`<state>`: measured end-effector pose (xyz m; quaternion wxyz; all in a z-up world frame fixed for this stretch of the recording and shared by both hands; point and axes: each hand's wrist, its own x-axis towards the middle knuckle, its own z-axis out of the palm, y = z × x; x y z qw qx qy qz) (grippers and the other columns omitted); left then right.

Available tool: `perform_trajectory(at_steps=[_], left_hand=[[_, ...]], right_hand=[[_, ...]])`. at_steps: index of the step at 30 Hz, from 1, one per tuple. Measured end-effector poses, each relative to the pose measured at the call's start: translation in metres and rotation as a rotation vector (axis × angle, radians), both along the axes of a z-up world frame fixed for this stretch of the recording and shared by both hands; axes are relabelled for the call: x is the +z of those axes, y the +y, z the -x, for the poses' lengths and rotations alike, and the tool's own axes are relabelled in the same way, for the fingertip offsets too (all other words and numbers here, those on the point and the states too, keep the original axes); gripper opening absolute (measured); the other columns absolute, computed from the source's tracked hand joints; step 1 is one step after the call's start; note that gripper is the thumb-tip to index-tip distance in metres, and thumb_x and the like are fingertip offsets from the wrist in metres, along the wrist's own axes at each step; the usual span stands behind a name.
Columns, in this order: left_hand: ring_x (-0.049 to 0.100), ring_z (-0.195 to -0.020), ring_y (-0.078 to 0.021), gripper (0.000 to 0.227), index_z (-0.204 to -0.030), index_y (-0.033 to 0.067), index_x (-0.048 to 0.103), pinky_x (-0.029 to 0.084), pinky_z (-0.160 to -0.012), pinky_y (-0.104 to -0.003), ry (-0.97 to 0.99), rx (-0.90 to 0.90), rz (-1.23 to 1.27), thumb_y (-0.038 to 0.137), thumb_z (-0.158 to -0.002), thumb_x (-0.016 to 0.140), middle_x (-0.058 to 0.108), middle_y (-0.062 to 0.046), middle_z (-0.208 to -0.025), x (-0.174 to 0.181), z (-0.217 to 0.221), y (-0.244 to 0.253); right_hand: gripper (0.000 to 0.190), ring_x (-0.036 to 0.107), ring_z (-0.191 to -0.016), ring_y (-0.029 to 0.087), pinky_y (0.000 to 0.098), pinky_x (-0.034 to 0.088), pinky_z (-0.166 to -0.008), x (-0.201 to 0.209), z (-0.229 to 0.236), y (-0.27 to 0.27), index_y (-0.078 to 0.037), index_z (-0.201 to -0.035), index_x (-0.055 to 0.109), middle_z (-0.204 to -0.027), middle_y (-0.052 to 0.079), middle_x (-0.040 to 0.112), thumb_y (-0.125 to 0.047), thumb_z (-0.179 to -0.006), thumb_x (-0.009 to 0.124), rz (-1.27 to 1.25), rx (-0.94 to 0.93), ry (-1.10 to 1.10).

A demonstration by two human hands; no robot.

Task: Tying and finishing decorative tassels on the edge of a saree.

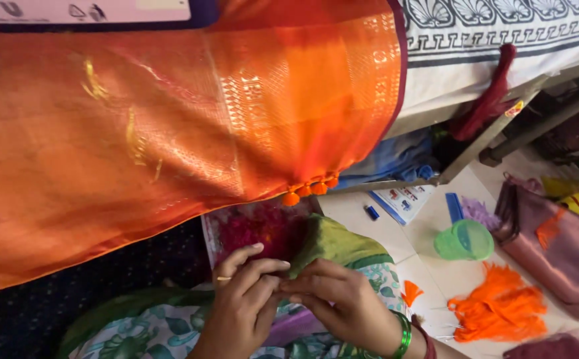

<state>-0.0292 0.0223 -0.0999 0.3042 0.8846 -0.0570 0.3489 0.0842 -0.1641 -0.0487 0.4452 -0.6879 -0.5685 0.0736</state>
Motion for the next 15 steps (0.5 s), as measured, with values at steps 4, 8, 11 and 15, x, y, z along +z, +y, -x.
perform_trajectory(at_steps=[4, 8, 11, 15], left_hand=[[0.049, -0.131, -0.0378, 0.050, -0.125, -0.0033, 0.060, 0.037, -0.106, -0.043, 0.114, -0.232, 0.328, 0.015, -0.084, 0.079, 0.056, -0.022, -0.131, 0.017, -0.005, 0.000], [0.063, -0.108, -0.0292, 0.011, -0.107, 0.0045, 0.065, 0.047, -0.100, -0.040, 0.306, -0.439, 0.392, 0.007, -0.096, 0.067, 0.067, -0.012, -0.104, -0.016, -0.019, -0.012], [0.059, -0.111, -0.0331, 0.036, -0.130, -0.0046, 0.061, 0.045, -0.098, -0.044, 0.174, -0.491, 0.450, 0.004, -0.095, 0.065, 0.062, -0.019, -0.117, -0.024, -0.028, -0.019], [0.061, -0.096, -0.0279, 0.015, -0.109, -0.0013, 0.064, 0.050, -0.087, -0.040, 0.313, -0.401, 0.384, 0.007, -0.096, 0.065, 0.062, -0.014, -0.098, -0.079, -0.031, -0.006]], right_hand=[[0.024, 0.071, -0.096, 0.024, 0.0332, 0.060, -0.077, 0.021, -0.003, 0.009, -0.009, -0.107, 0.076, -0.106, 0.009, 0.068, 0.002, -0.085, 0.077, -0.129, 0.051, -0.038], [0.015, 0.075, -0.097, 0.029, 0.0339, 0.064, -0.075, 0.042, -0.007, 0.005, -0.006, -0.104, 0.061, -0.111, 0.018, 0.069, 0.007, -0.095, 0.063, -0.231, 0.044, 0.050], [0.012, 0.078, -0.074, 0.029, 0.0341, 0.065, -0.056, 0.028, -0.029, -0.016, -0.006, -0.107, 0.054, -0.099, 0.022, 0.079, -0.015, -0.104, 0.047, -0.302, -0.134, 0.795], [0.013, 0.070, -0.055, 0.026, 0.0342, 0.059, -0.042, 0.038, -0.065, -0.049, -0.009, -0.116, 0.047, -0.083, 0.016, 0.066, -0.020, -0.108, 0.046, -0.645, -0.205, 0.887]])
